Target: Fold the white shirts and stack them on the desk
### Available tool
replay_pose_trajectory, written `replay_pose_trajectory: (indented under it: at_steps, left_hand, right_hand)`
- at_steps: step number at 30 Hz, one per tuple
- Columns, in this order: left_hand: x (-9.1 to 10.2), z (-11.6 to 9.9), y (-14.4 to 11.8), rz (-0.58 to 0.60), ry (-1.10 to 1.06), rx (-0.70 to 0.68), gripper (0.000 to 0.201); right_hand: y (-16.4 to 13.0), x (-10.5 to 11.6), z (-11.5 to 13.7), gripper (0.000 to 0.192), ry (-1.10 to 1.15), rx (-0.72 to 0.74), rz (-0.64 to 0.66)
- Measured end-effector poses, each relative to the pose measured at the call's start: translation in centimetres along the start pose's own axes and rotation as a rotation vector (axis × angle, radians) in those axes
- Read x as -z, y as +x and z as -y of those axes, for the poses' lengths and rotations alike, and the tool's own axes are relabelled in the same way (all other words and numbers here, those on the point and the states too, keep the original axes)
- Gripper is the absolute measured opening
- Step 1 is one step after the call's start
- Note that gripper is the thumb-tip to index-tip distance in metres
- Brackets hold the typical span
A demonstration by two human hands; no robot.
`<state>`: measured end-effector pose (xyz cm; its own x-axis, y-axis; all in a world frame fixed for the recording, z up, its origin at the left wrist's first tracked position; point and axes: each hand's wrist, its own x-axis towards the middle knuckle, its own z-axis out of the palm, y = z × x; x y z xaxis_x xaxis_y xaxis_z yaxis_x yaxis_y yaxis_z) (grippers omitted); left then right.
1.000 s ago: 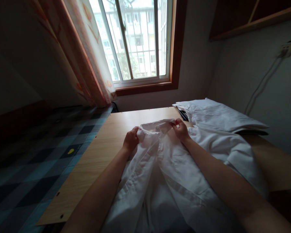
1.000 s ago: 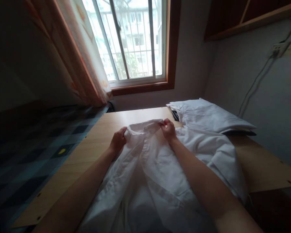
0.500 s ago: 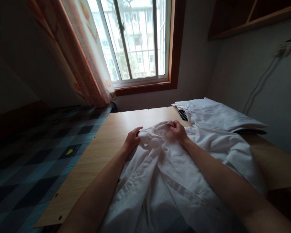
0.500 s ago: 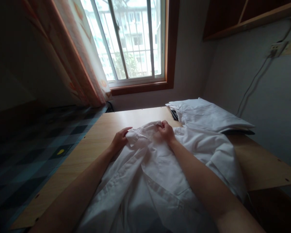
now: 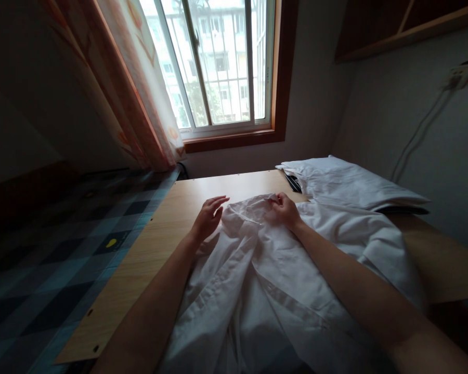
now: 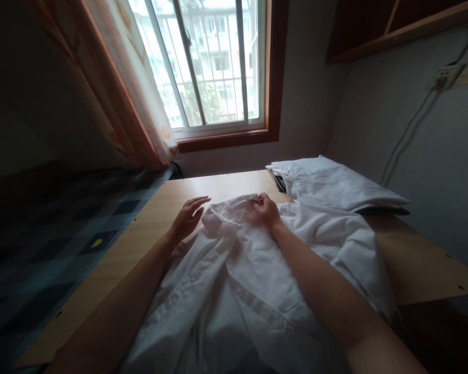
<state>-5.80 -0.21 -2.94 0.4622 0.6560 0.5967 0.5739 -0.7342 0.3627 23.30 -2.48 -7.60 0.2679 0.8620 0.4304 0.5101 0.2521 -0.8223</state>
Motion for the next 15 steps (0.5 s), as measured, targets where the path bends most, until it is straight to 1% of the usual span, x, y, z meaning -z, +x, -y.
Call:
replay_pose_trajectory:
  at_steps: [1,3,5,6,11,15]
  left_hand:
    - [-0.2,-0.4,0.2,0.016,-0.021,-0.037,0.037]
    - [-0.4,-1.3,0.4,0.087,-0.051,-0.101,0.03]
    - [-0.4,-1.7,0.4,0.15,-0.045,-0.138,0.028]
    - [-0.4,-1.8,0.4,0.162,-0.028,-0.149,0.027]
    - [-0.3,-1.3,0.5,0.142,0.072,-0.191,0.021]
    - [-0.1,-1.4,0.9,0.114,0.117,-0.186,0.025]
  right_hand:
    - [0.0,0.0,0.0,0.019,0.001,0.003,-0.002]
    - [0.0,0.0,0.0,0.019,-0.002,0.01,-0.006]
    - [-0.1,0.0,0.0,0.019,-0.009,0.017,-0.01]
    - [-0.1,0.0,0.0,0.019,-0.012,0.02,-0.011]
    - [0.0,-0.1,-0.1,0.02,-0.019,0.015,-0.001]
    - [0.0,-0.1,-0.2,0.02,-0.017,0.025,0.03]
